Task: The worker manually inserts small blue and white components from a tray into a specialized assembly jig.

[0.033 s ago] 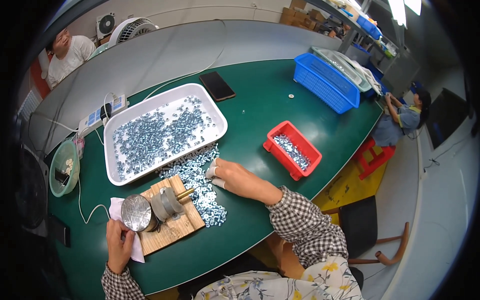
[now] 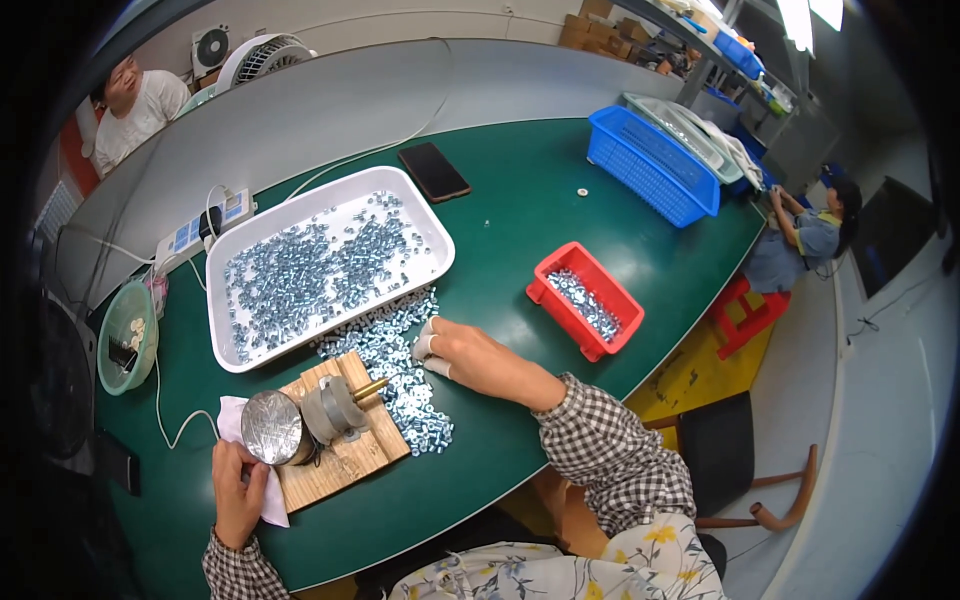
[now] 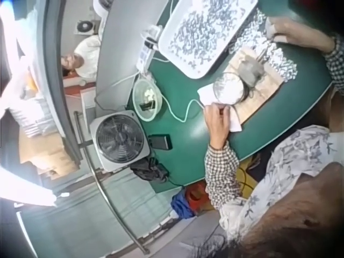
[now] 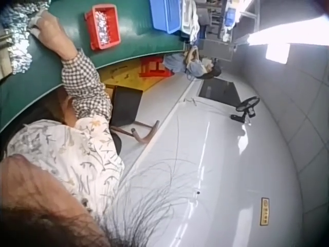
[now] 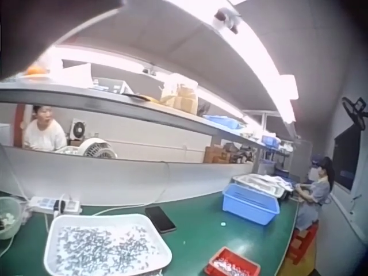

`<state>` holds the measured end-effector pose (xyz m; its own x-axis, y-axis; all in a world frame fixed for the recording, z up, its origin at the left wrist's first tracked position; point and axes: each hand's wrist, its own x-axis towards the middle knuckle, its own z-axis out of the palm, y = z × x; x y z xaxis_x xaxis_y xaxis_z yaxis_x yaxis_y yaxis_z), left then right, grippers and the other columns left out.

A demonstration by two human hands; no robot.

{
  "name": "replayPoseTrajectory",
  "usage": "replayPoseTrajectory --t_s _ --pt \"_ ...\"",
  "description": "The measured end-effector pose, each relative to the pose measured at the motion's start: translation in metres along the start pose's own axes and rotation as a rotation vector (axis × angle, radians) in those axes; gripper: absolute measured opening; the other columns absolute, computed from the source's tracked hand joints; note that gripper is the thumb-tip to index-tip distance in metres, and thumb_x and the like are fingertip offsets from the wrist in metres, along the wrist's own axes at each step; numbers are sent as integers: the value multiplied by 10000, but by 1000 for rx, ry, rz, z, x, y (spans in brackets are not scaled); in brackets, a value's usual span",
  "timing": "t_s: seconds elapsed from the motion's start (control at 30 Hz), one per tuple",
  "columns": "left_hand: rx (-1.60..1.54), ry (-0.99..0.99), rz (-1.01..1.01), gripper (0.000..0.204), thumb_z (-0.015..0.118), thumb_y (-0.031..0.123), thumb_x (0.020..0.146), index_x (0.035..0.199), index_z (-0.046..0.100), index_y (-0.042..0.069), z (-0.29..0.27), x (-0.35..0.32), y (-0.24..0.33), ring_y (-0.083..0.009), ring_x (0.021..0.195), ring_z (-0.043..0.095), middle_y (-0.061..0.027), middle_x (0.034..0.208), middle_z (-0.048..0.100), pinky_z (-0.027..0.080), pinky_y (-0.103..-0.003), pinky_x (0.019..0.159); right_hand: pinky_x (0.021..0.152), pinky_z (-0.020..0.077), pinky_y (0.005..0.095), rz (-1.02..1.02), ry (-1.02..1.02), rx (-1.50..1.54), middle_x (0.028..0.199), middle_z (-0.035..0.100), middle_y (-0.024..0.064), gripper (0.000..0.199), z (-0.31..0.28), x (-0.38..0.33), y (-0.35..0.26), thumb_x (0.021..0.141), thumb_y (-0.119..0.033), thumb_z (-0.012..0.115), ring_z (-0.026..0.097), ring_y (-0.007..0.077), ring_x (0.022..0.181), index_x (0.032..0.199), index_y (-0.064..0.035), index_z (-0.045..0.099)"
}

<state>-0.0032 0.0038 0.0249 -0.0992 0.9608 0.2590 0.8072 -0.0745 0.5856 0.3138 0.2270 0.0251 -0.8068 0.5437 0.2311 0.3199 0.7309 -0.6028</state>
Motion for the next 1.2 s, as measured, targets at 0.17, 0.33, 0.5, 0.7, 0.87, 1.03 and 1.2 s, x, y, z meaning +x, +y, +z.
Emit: replayPoseTrajectory --t_s 0.17,0.33,0.5,0.7,0.87,1.03,1.2 --pt "-34 11 -47 177 662 -32 725 761 494 9 2 2 0 -292 740 452 -121 740 468 361 -377 648 807 490 372 10 -30 -26 994 568 115 169 1 0 1 830 -47 654 587 294 949 986 -23 594" --pt "-26 -8 -57 180 658 -32 726 764 487 10 2 1 -1 -294 742 451 -121 741 463 360 -378 654 808 489 373 32 -42 14 1001 565 113 176 -3 1 -4 825 -45 657 585 300 951 989 -21 599" --pt "-15 -24 -71 181 655 -31 726 768 483 10 0 0 -1 -294 747 451 -123 745 460 360 -376 662 746 510 342 7 51 -30 968 605 107 161 1 1 -2 842 -28 641 627 250 848 997 -12 601" --pt "-9 -12 -43 185 655 -37 723 771 482 9 1 -1 -3 -295 751 454 -124 749 460 364 -375 660 712 547 274 323 211 652 927 652 76 174 -3 1 -8 884 -24 618 659 145 772 1053 16 609" --pt "-20 -15 -53 188 656 -42 720 771 482 7 1 0 -1 -297 752 455 -126 753 464 368 -378 657 759 553 270 380 91 824 939 644 71 193 -5 2 -12 896 -16 607 658 142 825 1082 30 627" --pt "-9 -21 -43 185 653 -49 720 771 484 4 0 1 0 -298 751 457 -128 758 467 371 -379 656 757 550 267 343 24 805 935 643 85 197 -4 4 -13 902 10 587 657 140 817 1088 29 649" --pt "-21 0 -37 181 652 -52 722 771 487 3 0 2 2 -299 750 457 -128 760 468 371 -379 653 749 553 265 268 -31 849 930 646 86 192 1 4 -13 903 1 599 658 137 814 1086 28 649"
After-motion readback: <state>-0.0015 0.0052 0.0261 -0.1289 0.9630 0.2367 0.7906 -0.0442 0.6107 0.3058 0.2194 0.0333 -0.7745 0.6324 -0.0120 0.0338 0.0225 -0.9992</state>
